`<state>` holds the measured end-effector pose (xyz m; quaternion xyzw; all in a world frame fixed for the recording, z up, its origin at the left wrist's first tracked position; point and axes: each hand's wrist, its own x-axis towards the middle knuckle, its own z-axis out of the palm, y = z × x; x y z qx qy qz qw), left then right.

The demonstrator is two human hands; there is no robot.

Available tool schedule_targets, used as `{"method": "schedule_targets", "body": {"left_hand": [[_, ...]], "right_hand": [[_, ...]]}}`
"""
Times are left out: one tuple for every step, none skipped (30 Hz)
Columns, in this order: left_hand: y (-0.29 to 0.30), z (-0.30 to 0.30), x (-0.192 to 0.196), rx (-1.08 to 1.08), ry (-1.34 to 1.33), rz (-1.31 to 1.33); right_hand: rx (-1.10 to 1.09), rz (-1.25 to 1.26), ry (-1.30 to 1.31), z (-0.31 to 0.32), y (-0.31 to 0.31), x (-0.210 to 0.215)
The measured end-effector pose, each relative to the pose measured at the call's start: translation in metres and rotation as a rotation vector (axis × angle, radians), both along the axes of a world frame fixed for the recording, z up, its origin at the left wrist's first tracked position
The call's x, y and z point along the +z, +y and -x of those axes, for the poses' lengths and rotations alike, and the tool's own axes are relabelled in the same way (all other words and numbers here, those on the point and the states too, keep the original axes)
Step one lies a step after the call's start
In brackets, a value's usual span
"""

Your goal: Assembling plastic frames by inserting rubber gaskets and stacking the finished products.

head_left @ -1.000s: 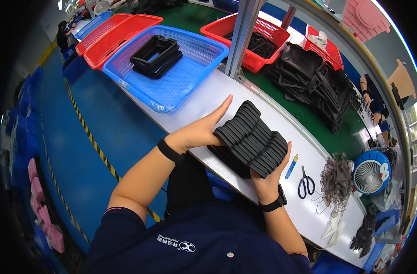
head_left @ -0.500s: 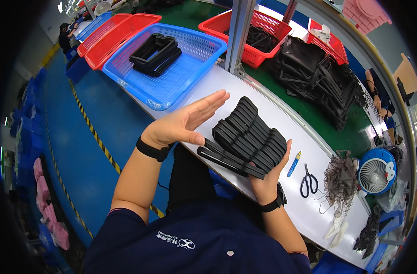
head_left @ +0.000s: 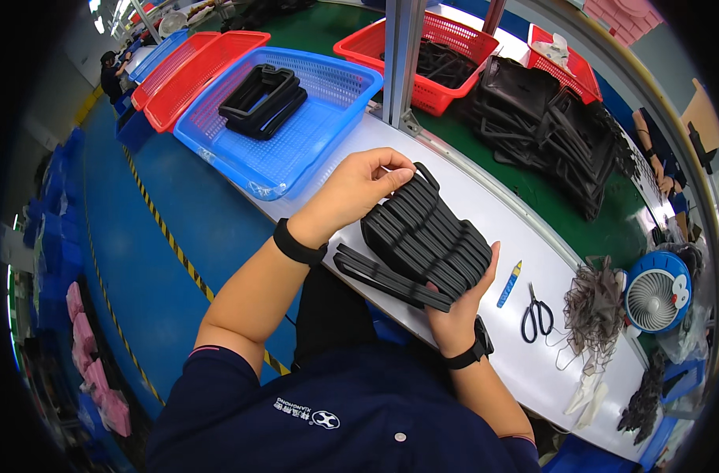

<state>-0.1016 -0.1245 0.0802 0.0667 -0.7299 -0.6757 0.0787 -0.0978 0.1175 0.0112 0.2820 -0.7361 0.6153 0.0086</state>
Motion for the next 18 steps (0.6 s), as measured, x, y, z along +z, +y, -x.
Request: {"method": "schedule_targets", "body": {"left_hand": [[-0.001, 0.000, 0.004, -0.012, -0.011, 0.016], [-0.002, 0.000, 0.006, -0.022, -0.021, 0.032], [-0.003, 0.001, 0.007, -0.027, -0.023, 0.033], [-0.005, 0.001, 0.008, -0.048, -0.033, 0.026], [-0.007, 0.002, 0.008, -0.067, -0.041, 0.021], [-0.007, 0.003, 0.008, -0.069, -0.042, 0.022], [-0.007, 0.003, 0.007, -0.062, -0.017, 0.008], [-0.007, 0.004, 0.007, -0.055, 0.009, -0.005], [-0.007, 0.004, 0.007, -0.056, 0.008, -0.003], [-0.006, 0.004, 0.007, -0.042, 0.033, -0.004], [-0.005, 0.004, 0.006, -0.029, 0.058, -0.004], [-0.004, 0.004, 0.005, -0.030, 0.059, -0.003], [-0.002, 0.005, 0.004, 0.004, 0.104, 0.020], [0.000, 0.005, 0.002, 0.038, 0.150, 0.042], [0.001, 0.005, 0.001, 0.037, 0.151, 0.044], [0.002, 0.005, 0.000, 0.064, 0.179, 0.080], [0.004, 0.005, -0.002, 0.090, 0.208, 0.116], [0.005, 0.005, -0.003, 0.088, 0.209, 0.117]], "right_hand": [[0.011, 0.002, -0.006, 0.000, 0.000, 0.000], [0.024, 0.004, -0.012, 0.001, 0.000, 0.000], [0.019, 0.004, -0.014, 0.001, 0.000, 0.000], [0.026, -0.006, 0.016, 0.002, 0.000, -0.002], [0.033, -0.016, 0.047, 0.003, 0.000, -0.002], [0.031, -0.015, 0.046, 0.003, 0.000, -0.002], [0.030, -0.011, 0.043, 0.004, 0.000, -0.002], [0.028, -0.007, 0.040, 0.004, -0.001, -0.001], [0.027, -0.006, 0.040, 0.003, -0.001, 0.000], [0.029, 0.000, 0.033, 0.003, -0.001, 0.000], [0.030, 0.006, 0.027, 0.003, -0.002, 0.001], [0.029, 0.007, 0.028, 0.003, -0.002, 0.001], [0.031, 0.016, 0.021, 0.003, -0.002, 0.001], [0.034, 0.025, 0.014, 0.003, -0.002, 0.000], [0.034, 0.026, 0.015, 0.003, -0.002, 0.000], [0.027, 0.012, 0.025, 0.002, -0.002, 0.000], [0.020, -0.003, 0.036, 0.003, -0.002, 0.000], [0.019, -0.002, 0.037, 0.003, -0.001, -0.001]]}}
